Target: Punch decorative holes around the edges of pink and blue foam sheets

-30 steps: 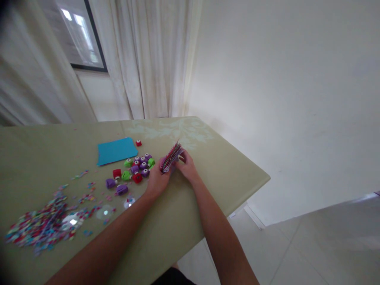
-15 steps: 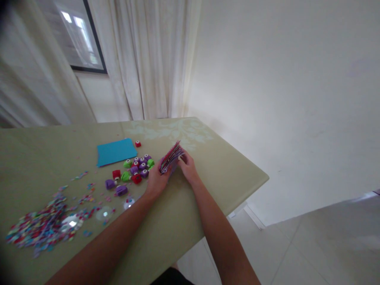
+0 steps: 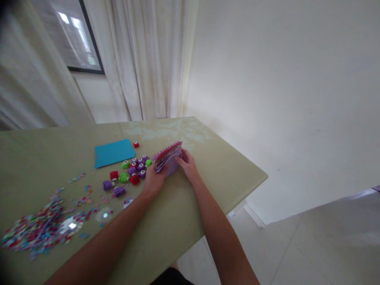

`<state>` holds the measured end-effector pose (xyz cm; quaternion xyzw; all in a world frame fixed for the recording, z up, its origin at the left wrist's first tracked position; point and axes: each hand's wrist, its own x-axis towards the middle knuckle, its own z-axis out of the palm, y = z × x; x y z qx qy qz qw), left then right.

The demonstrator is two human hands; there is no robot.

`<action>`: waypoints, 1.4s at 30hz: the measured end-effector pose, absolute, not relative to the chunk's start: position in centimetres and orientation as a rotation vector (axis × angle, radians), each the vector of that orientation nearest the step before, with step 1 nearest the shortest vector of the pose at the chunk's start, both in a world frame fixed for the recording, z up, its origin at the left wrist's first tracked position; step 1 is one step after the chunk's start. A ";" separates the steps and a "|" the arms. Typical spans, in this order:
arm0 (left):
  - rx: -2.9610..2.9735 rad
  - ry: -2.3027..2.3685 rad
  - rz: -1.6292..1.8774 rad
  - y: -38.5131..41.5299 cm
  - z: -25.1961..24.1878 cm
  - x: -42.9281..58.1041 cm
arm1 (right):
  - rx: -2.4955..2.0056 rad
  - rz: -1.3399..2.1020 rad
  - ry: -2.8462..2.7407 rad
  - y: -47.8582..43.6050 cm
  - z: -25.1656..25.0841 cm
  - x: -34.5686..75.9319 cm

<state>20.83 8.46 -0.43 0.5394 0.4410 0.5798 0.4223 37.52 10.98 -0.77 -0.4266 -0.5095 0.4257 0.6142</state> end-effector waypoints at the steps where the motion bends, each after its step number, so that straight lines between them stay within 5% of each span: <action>1: 1.308 1.105 1.446 8.7 -0.5 20.9 | -0.991 0.996 -1.165 10.8 -0.6 37.5; 19: 0.619 0.955 1.391 8.6 1.4 22.5 | -0.945 1.124 -0.987 9.8 0.0 37.0; 42: 0.672 0.870 1.191 9.0 3.9 21.2 | -0.863 1.235 -0.863 10.3 -0.6 37.8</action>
